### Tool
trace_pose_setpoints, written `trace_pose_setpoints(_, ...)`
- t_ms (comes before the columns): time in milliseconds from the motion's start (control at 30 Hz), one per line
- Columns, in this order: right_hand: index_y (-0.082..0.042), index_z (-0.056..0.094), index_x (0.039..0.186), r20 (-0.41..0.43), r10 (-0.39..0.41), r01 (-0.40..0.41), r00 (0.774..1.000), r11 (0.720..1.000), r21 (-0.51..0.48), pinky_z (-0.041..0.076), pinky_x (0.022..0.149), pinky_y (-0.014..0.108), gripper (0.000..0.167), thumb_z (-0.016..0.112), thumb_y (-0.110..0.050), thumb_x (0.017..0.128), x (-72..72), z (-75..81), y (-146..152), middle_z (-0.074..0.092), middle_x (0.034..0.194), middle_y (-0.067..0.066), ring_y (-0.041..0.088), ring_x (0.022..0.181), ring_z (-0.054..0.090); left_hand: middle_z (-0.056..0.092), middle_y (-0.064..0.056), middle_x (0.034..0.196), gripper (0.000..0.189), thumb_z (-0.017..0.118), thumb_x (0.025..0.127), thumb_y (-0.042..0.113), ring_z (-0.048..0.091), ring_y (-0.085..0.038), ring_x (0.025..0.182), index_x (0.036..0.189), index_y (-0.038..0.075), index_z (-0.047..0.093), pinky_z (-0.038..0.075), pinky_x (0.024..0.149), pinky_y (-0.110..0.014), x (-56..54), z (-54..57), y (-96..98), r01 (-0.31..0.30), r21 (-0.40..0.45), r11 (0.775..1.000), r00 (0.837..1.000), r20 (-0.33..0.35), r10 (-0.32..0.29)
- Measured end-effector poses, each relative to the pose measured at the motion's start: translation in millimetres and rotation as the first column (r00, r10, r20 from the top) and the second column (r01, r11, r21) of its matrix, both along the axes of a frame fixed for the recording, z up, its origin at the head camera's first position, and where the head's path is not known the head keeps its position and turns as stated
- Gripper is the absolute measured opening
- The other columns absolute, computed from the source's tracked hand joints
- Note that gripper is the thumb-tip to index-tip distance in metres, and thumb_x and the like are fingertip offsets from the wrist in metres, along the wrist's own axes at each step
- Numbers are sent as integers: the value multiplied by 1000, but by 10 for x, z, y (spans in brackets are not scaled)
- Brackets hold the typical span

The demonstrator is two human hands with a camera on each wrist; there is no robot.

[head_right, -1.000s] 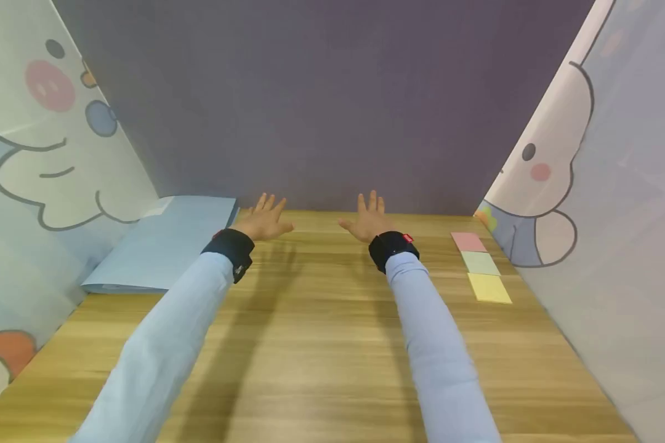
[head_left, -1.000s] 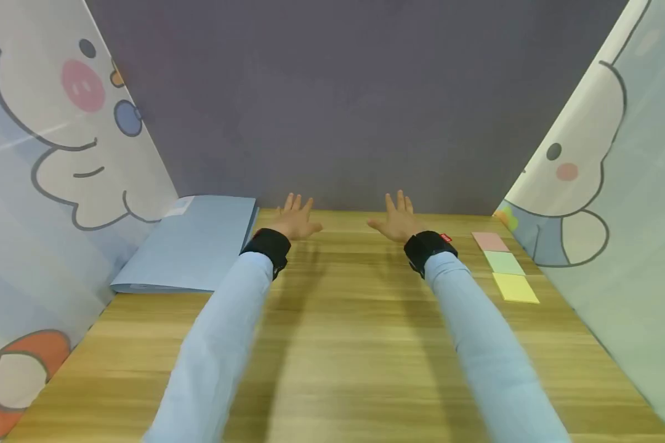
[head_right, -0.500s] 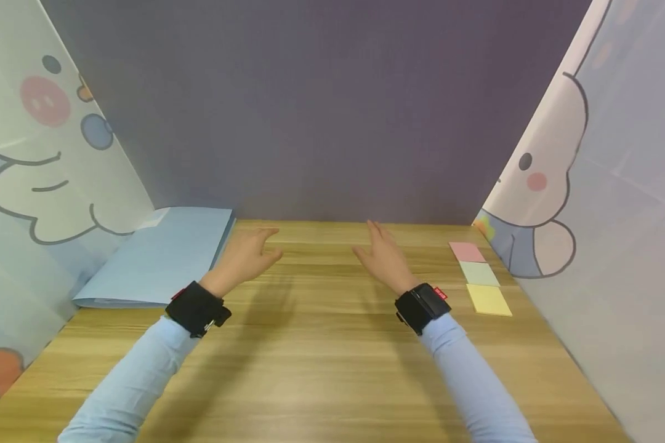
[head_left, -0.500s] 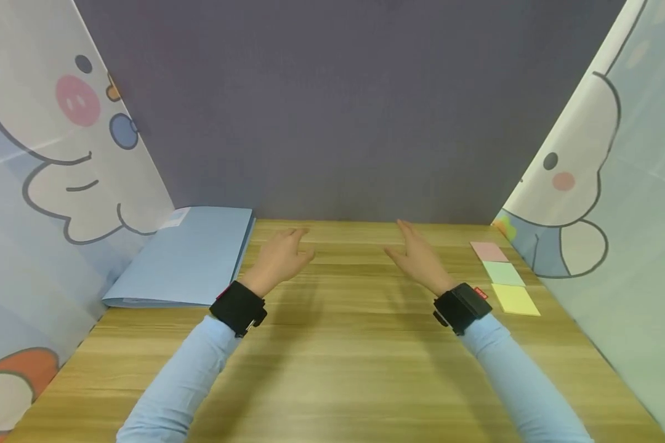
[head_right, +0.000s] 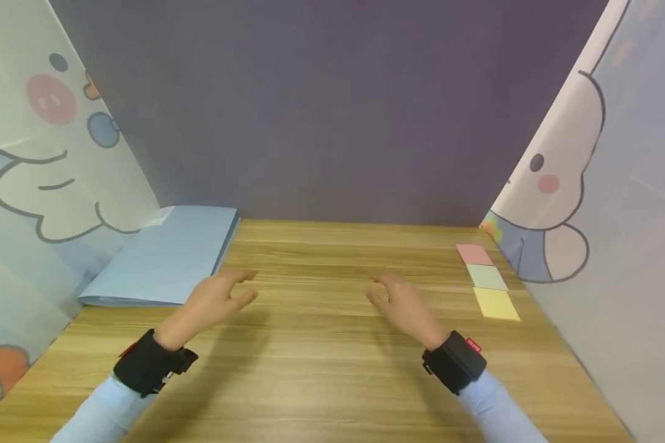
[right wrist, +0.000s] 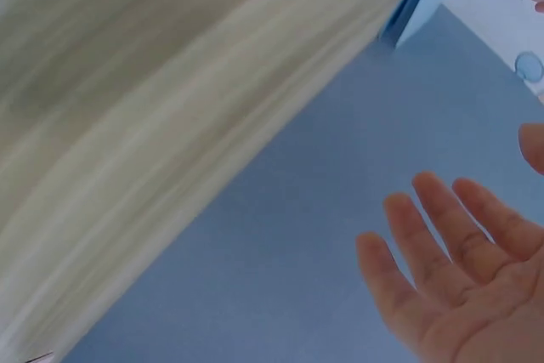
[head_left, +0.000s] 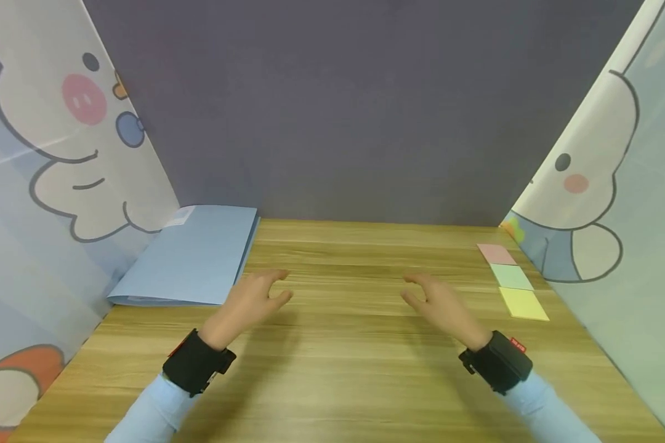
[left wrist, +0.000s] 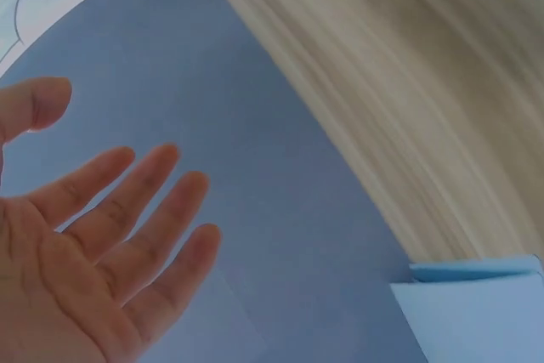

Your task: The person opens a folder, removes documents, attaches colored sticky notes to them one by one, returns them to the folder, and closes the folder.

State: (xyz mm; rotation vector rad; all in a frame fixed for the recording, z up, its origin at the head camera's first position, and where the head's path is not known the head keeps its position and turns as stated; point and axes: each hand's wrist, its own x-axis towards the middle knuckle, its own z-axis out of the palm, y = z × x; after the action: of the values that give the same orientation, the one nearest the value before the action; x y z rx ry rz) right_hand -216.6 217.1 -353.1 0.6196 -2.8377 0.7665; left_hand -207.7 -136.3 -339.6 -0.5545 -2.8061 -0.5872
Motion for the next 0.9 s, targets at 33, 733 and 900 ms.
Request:
trace_pose_setpoints(33,-1,51,127,-3,5,-5,1000,1000,8,43,90,52,49,52,-36,93,28,-25,4,55,126,19,39,114,51,61,-12,119,44,63,85,29,64,-26,83,123,6,57,50,66,-37,15,-18,-21,-1,-3,1000,1000,2,1)
trace_pose_setpoints(733,-1,48,130,174,232,-249,957,965,79,48,87,43,51,52,-35,92,145,-219,-86,58,121,13,28,108,56,11,-50,132,77,29,97,46,13,-63,120,133,-22,20,18,96,-70,-647,-154,-2107,-254,-227,940,878,354,322)
trace_pose_setpoints(900,1,48,130,189,247,-263,950,962,66,47,88,45,50,52,-32,93,151,-262,-100,58,121,15,29,109,56,21,-50,124,82,30,94,50,24,-62,112,129,-24,24,26,93,-68,-653,-313,-2467,-373,-251,893,818,366,444)
